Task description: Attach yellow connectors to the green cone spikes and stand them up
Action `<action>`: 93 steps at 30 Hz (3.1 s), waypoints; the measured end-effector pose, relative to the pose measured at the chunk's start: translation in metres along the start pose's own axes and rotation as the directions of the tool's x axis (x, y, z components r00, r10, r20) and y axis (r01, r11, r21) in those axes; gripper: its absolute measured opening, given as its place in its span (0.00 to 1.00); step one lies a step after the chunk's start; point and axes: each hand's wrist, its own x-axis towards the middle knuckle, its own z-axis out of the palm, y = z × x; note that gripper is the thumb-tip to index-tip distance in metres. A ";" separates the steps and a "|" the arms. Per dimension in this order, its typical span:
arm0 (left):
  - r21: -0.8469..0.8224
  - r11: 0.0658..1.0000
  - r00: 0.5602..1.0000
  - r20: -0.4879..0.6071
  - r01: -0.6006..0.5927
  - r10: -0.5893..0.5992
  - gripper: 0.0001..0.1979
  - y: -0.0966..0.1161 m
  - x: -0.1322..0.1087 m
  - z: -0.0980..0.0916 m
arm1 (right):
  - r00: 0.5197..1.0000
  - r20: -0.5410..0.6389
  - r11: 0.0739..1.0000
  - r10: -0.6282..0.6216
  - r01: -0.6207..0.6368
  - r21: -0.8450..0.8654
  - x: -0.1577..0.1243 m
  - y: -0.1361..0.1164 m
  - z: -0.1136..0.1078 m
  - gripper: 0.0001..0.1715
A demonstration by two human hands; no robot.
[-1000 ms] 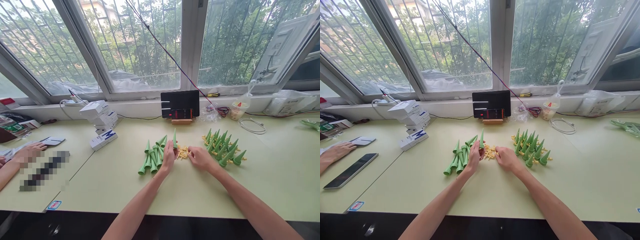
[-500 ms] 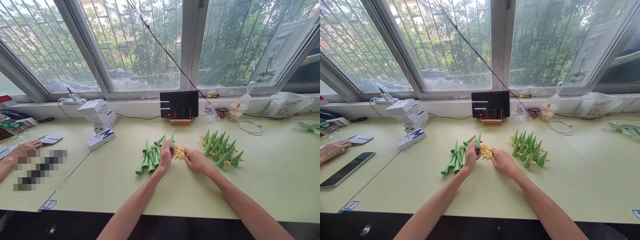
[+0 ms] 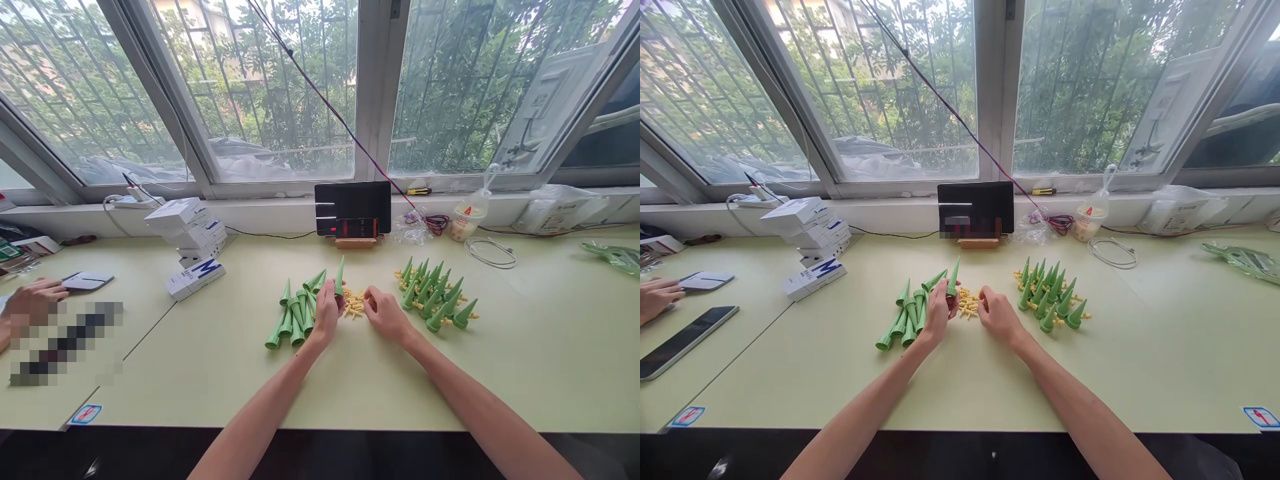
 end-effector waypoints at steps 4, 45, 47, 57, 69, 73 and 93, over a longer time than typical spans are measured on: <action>-0.037 0.997 0.994 0.098 0.062 -0.058 0.22 -0.003 0.001 0.000 | 0.991 -0.132 0.994 0.008 0.007 0.113 -0.001 -0.006 0.002 0.09; -0.001 0.988 0.952 0.269 0.155 -0.149 0.18 -0.006 -0.007 0.008 | 0.959 -0.274 0.911 0.069 0.051 0.410 -0.008 -0.024 0.005 0.09; -0.041 0.985 0.949 0.278 0.169 -0.151 0.18 -0.007 -0.006 0.008 | 0.956 -0.287 0.909 0.066 0.061 0.413 -0.008 -0.025 0.005 0.09; -0.183 0.954 0.943 0.277 0.239 -0.184 0.18 -0.013 0.000 0.005 | 0.951 -0.303 0.924 0.056 0.066 0.377 -0.008 -0.027 0.003 0.09; -0.161 0.947 0.942 0.237 0.279 -0.237 0.21 -0.008 -0.001 0.006 | 0.955 -0.295 0.933 0.034 0.075 0.352 -0.009 -0.027 0.004 0.09; -0.172 0.958 0.955 0.231 0.230 -0.187 0.20 -0.009 0.000 0.006 | 0.956 -0.290 0.935 0.044 0.063 0.348 -0.009 -0.026 0.004 0.09; -0.204 0.951 0.961 0.198 0.231 -0.191 0.21 -0.014 0.003 0.005 | 0.972 -0.234 0.902 -0.006 0.106 0.419 -0.011 -0.028 0.004 0.08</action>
